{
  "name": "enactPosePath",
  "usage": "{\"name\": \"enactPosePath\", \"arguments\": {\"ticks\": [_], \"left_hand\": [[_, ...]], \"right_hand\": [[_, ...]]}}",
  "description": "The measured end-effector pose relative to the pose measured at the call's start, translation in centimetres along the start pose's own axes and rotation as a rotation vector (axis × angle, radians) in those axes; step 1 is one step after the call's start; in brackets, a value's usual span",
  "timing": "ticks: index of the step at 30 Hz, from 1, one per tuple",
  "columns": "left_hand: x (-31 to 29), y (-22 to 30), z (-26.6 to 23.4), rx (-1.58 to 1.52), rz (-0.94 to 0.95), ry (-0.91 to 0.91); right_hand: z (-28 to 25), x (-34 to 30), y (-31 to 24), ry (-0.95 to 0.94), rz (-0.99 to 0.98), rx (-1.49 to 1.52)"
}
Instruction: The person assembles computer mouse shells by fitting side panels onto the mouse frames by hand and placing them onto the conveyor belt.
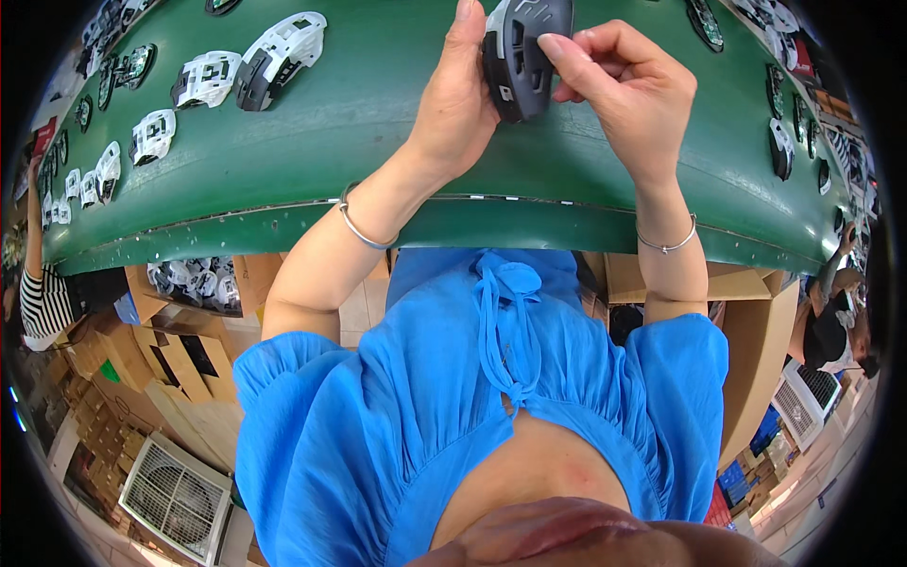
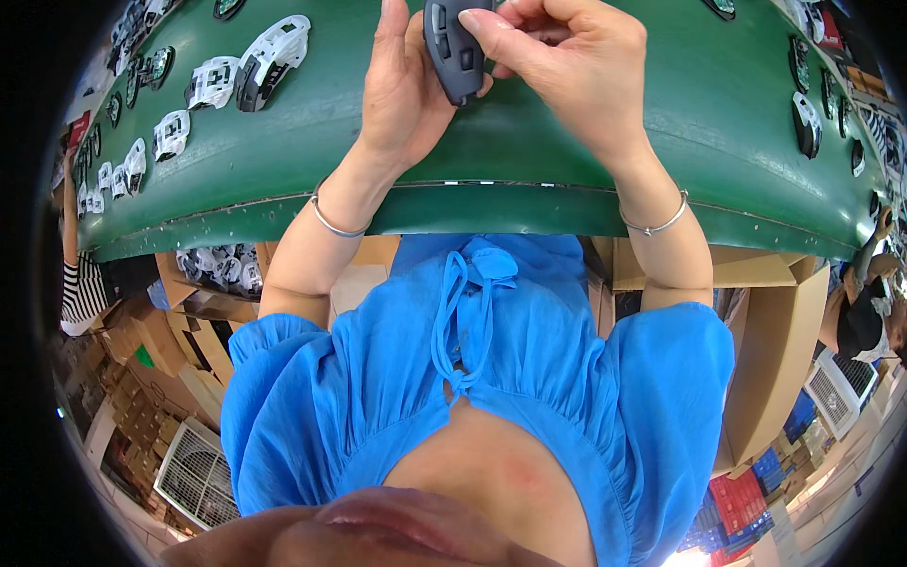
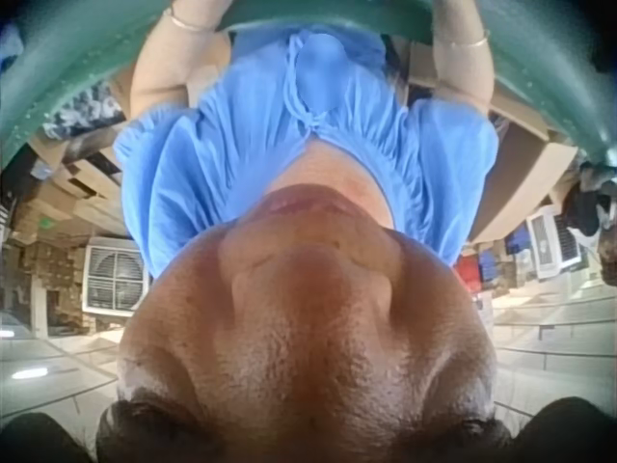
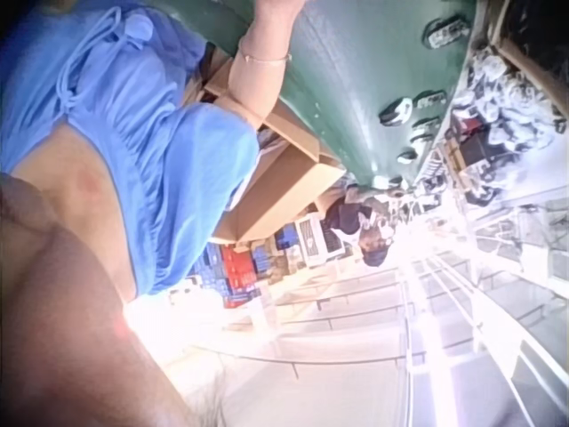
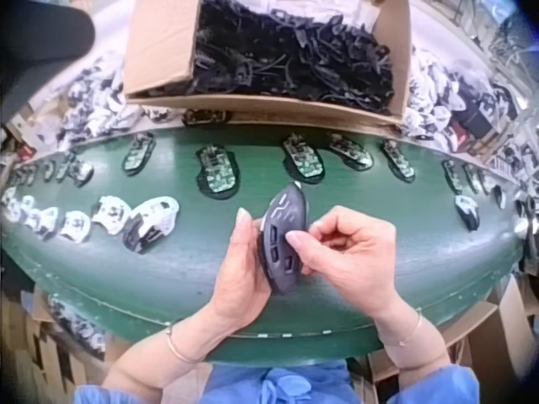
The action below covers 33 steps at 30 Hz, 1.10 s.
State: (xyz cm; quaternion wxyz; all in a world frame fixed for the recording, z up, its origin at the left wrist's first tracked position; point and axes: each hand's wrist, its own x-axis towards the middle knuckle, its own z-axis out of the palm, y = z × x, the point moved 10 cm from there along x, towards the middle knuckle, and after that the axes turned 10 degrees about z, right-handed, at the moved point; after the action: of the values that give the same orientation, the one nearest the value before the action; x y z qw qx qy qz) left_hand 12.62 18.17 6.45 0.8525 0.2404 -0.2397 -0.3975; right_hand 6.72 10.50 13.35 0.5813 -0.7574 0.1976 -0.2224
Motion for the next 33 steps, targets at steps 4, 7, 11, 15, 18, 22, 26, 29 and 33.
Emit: {"name": "enactPosePath", "arguments": {"ticks": [4,7,11,15,18,22,26,29,33], "left_hand": [[-0.8,-0.3,-1.8,0.06,-0.035,0.284],[-0.6,-0.2,-1.9,0.044,-0.032,0.256],[-0.7,-0.8,-1.4,0.017,-0.081,0.184],[-1.7,-0.7,-1.6,0.235,-0.112,0.158],[-1.0,-0.1,-1.4,0.282,-0.086,0.095],[-0.8,0.0,-1.1,0.356,-0.044,0.028],[-0.6,1.2,-0.1,0.415,0.118,0.009],[-0.7,1.4,0.3,0.55,0.076,-0.039],[-1.2,1.5,0.9,0.632,0.001,-0.094]], "right_hand": [[-0.1,0.4,0.0,0.025,-0.119,-0.131],[-0.2,0.6,-0.5,0.034,-0.135,-0.171],[-1.4,1.3,0.6,-0.192,0.225,-0.062],[0.0,0.8,-0.2,-0.097,-0.101,-0.208],[-0.8,0.6,1.5,-0.089,0.09,-0.105],[-0.7,-0.2,1.3,-0.087,0.066,-0.11],[-1.3,-0.4,3.7,-0.063,0.215,0.084],[-1.1,-0.2,1.2,-0.012,0.122,0.239],[-1.7,-0.1,2.5,-0.17,0.286,0.469]]}}
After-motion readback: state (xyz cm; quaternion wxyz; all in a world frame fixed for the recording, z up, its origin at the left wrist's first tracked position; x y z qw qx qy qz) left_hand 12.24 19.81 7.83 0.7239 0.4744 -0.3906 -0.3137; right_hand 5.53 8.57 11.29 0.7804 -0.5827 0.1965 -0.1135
